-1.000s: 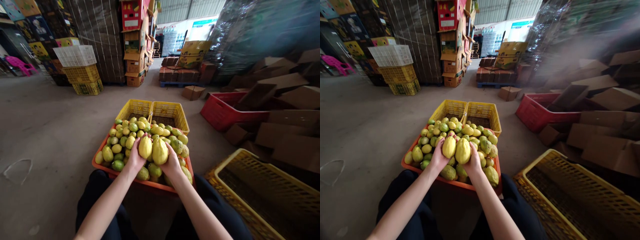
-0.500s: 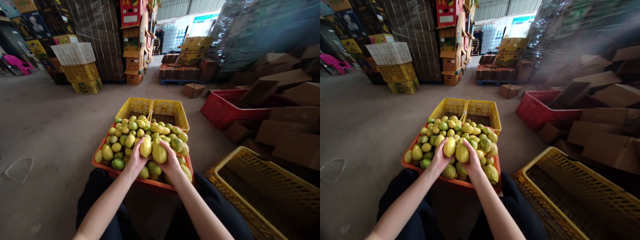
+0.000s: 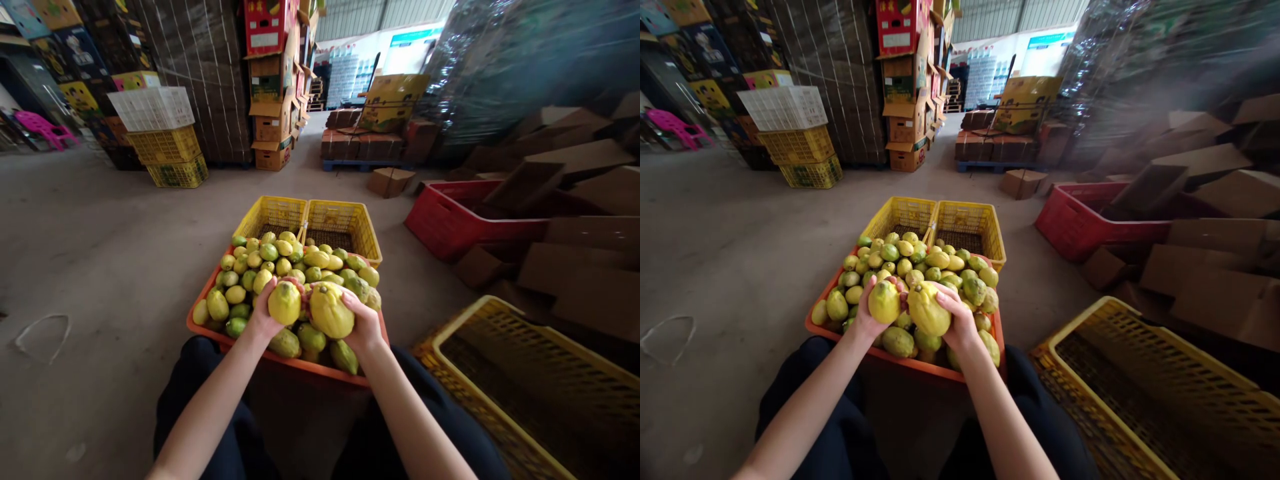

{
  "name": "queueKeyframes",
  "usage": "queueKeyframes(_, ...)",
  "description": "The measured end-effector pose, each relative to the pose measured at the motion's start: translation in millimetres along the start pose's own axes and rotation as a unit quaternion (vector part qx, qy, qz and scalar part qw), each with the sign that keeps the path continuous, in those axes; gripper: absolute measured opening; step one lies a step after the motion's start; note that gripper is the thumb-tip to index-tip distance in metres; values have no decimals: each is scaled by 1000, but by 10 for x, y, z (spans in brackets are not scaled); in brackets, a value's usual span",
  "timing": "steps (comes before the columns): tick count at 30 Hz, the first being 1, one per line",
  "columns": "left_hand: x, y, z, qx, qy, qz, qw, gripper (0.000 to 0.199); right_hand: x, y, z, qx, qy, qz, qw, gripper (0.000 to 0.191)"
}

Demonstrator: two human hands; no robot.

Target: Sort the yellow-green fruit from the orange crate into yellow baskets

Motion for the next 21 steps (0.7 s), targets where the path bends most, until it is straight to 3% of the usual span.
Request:
queueKeyframes(3,2,-16,5,-6,-48,-36,998,32,121,21,68,42,-38,-18,998,35)
queueKeyframes(5,1,-45,11,-17,-58,-44,997,34,161,26,95,66,-19,-46,997,29)
queueKeyframes(10,18,-63,39,-48,-2,13,999,31,145,67,124,116,86,-124,982,22)
queueKeyframes(13,35,-69,24,-62,30,41,997,27,132,89,112,123,108,-122,979,18)
queueKeyframes(17,-76,-101,-63,-67,104,90,988,26,84,108,61,120,129,-119,977,21)
queueKeyframes(21,-138,-60,-116,-23,113,106,988,25,38,123,15,108,137,-121,977,26)
Point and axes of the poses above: each hand's wrist, its own z-axis away from the middle knuckle, its own x-axis out of the palm, y = z × x, the point moved 8 cm from there along -z, towards the middle knuckle, and after that the axes turned 14 degrees about y, right-handed, at the moved point
